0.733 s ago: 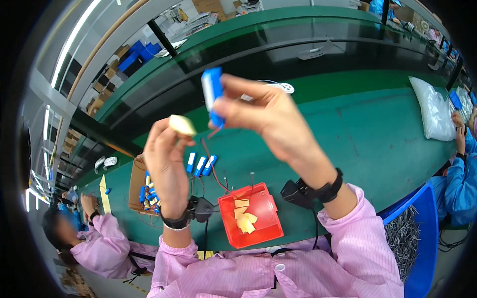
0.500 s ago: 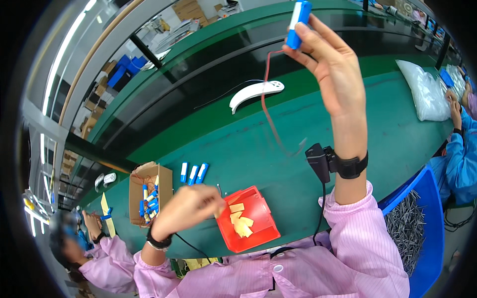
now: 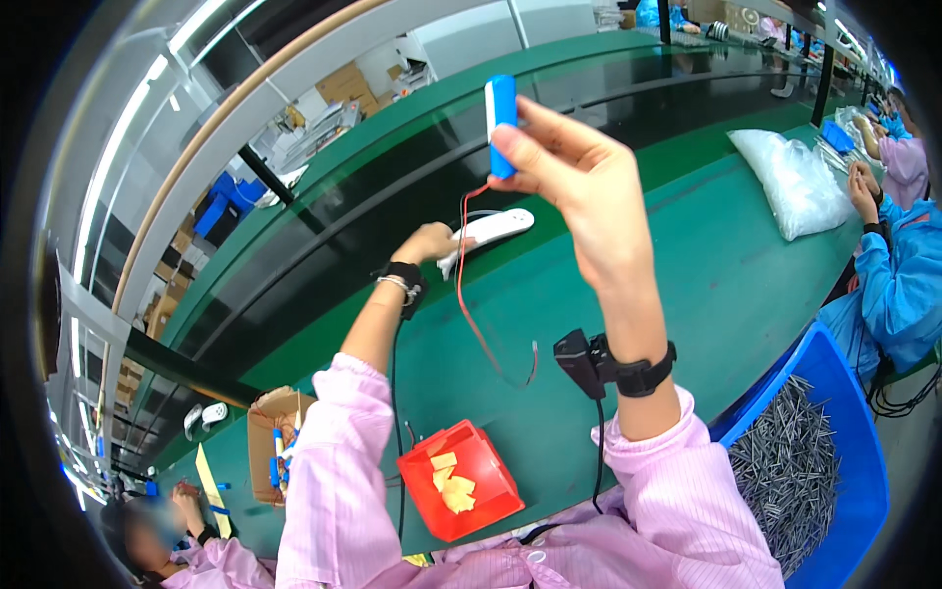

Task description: The person assembles a white handheld electronic device by inserting blue cylindrical batteries into its internal compartment. They repeatedly pick up batteries, apply yellow tape to the ends, and place them into the device's battery slots. The person also handles red wires connected to the device and adjusts a wrist strap during the process.

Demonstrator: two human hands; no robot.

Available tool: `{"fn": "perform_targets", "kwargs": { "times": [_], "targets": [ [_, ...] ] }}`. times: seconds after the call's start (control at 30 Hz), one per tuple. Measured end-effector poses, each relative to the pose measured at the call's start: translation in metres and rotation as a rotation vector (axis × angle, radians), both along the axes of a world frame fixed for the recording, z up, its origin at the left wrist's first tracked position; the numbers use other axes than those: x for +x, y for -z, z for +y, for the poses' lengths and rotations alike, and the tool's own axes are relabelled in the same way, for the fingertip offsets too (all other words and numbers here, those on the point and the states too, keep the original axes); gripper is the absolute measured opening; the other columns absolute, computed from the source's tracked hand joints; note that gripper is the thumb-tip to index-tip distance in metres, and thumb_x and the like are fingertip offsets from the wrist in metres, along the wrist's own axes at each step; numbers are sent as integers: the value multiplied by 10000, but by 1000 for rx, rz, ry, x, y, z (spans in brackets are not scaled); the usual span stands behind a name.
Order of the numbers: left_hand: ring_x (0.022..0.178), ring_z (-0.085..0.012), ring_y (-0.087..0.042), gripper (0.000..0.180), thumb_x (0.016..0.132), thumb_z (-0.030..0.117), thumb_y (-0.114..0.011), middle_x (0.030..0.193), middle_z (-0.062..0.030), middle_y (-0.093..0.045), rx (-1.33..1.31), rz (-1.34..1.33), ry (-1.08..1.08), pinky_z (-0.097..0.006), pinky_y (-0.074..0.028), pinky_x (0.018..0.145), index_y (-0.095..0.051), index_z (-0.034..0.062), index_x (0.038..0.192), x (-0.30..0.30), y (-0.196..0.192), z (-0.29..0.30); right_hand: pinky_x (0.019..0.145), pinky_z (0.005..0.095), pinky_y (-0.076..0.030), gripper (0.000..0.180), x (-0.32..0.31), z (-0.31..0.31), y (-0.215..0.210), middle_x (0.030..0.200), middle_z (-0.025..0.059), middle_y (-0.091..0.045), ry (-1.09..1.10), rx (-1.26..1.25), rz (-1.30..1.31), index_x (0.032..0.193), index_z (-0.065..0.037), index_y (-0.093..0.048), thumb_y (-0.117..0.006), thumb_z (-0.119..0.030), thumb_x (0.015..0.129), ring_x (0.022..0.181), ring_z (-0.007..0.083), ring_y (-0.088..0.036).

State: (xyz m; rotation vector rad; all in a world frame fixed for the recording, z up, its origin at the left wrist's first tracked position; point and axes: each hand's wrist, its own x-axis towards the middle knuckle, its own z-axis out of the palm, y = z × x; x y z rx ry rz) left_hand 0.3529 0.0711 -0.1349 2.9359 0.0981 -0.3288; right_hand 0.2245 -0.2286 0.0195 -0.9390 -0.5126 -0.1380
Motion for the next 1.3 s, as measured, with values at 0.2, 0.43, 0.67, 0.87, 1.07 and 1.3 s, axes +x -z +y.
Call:
{"fn": "perform_targets", "kwargs": {
  "times": [0.2, 0.43, 0.67, 0.87, 1.07, 1.3],
  "targets": [
    [746, -222, -698, 358, 896, 153, -614, 887, -135, -691, -667, 322, 187, -351, -562, 658, -562, -27, 1201, 5, -8, -54, 781, 306, -595, 441, 4, -14, 1, 992, 77, -693, 43, -73, 29, 1262, 40, -632, -763, -124, 875, 848, 131, -661],
    [712, -162, -653, 571, 985, 58, -467, 966, -131, -634, -1026, -468, 186, -305, -557, 555, -260, 87, 1517, -87, -130, -55, 799, 270, -562, 452, 1, 9, 9, 1057, 101, -692, -65, -97, -2, 1307, 50, -595, -726, -82, 895, 864, 129, -664],
    [779, -200, -687, 749, 944, -9, -450, 1178, -176, -656, -849, -841, 272, -319, -551, 682, -74, 87, 1585, -209, -173, -103, 734, 267, -603, 421, -48, 58, 2, 1050, 99, -625, -2, -27, -119, 1293, 42, -605, -700, 18, 884, 868, 149, -684],
    [1247, -228, -526, 622, 977, -54, -382, 1572, -138, -272, -928, -947, 295, -322, -457, 976, -166, 6, 1557, -242, -154, -118, 743, 247, -599, 443, -78, 69, 1, 1053, 102, -634, 129, -76, -179, 1281, 31, -621, -719, 51, 850, 894, 143, -677],
    [1413, -267, -368, 681, 949, -9, -416, 1636, -146, -140, -938, -908, 277, -377, -351, 1127, -127, -6, 1565, -256, -146, -124, 742, 231, -592, 456, -83, 74, 6, 1017, 68, -615, 154, -179, -159, 1272, -27, -653, -724, 66, 832, 872, 119, -673],
    [1238, -304, -574, 704, 976, 38, -476, 1619, -203, -191, -843, -1013, 318, -365, -494, 983, -94, -1, 1567, -254, -133, -116, 674, 326, -538, 288, -98, 75, 8, 1048, 128, -558, 314, -414, -314, 1175, 39, -670, -673, -11, 892, 782, 189, -652]
  ]
}}
